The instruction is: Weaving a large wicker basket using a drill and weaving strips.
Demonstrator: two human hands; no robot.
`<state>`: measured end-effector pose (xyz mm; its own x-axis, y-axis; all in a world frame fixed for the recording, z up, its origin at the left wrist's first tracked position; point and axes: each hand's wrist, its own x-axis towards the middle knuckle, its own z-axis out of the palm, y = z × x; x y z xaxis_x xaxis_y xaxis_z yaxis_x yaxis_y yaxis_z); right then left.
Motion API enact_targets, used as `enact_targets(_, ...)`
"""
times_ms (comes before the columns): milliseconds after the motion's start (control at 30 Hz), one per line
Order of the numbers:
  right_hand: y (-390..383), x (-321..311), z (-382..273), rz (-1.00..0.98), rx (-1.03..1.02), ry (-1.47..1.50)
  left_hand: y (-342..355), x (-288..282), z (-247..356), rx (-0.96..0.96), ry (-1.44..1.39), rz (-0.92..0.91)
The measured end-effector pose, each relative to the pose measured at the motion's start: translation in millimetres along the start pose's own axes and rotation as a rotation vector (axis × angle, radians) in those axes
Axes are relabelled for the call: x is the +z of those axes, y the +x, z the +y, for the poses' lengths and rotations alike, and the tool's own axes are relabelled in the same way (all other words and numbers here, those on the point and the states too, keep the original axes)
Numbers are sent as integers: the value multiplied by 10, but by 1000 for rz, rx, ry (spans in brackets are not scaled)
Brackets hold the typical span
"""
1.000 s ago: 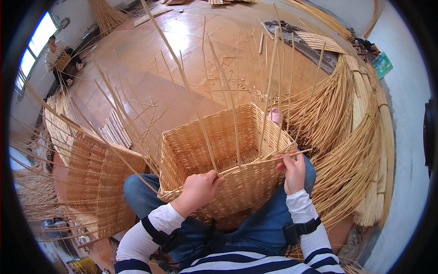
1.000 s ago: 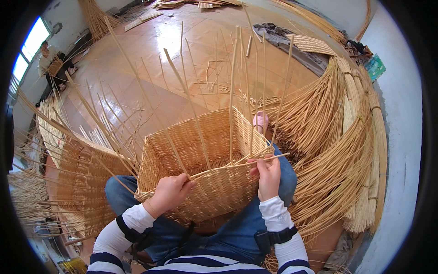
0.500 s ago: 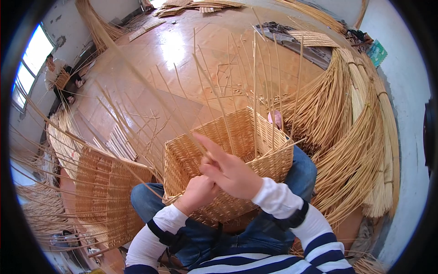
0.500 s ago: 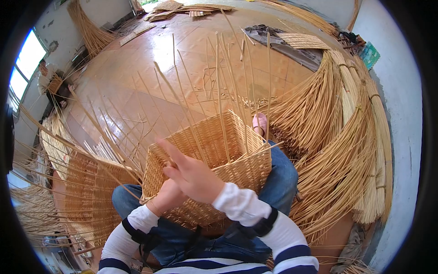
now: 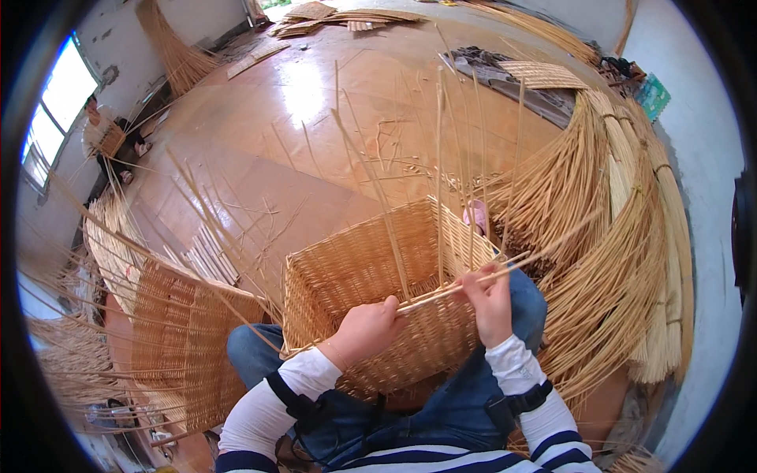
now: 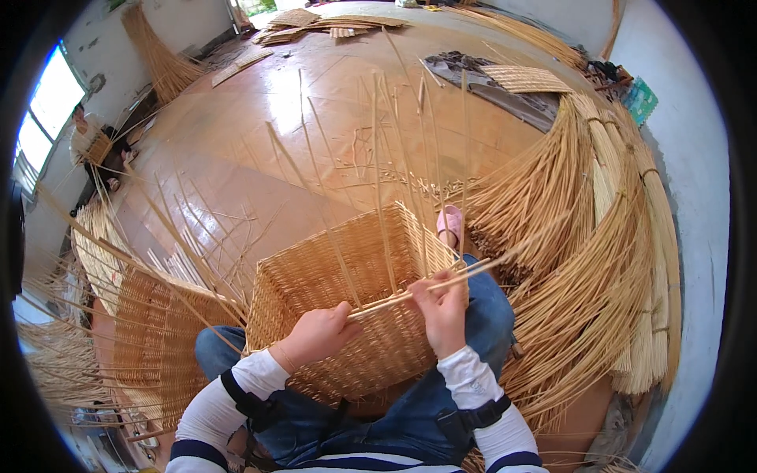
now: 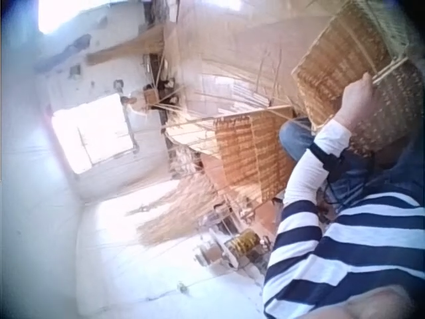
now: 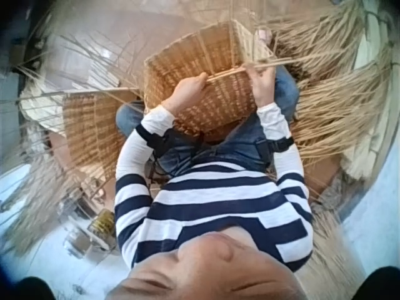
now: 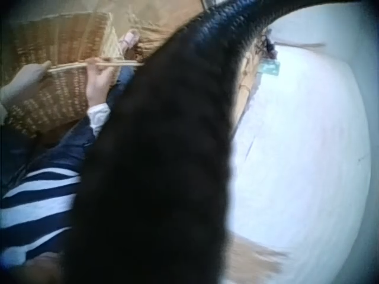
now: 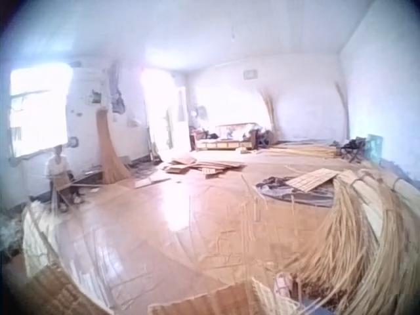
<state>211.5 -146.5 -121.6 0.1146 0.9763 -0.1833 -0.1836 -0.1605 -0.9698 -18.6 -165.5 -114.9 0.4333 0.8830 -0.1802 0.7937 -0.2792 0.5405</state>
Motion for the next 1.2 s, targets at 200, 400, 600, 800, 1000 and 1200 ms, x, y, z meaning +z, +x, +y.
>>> enact_targets(200, 396, 530, -659, -341, -940, -876, -40, 64, 175, -219, 21, 64)
enact_targets(400, 769, 1392, -911, -280, -730, -1323, 15, 73, 269, -339, 114, 125)
enact_targets(600, 1004, 1006, -881, -35, -989, -975, 48, 82, 290, -312, 171, 37)
enact_targets(800, 552, -241, -610, 288, -476, -525, 185, 2, 215, -242, 201, -120)
enact_targets(1000, 153, -858, -428, 579, -444, -176, 253, -7, 264, -146, 69, -90)
enact_targets(1200, 127, -113, -135, -145, -730, -935, 313, 46, 233, -195, 117, -104)
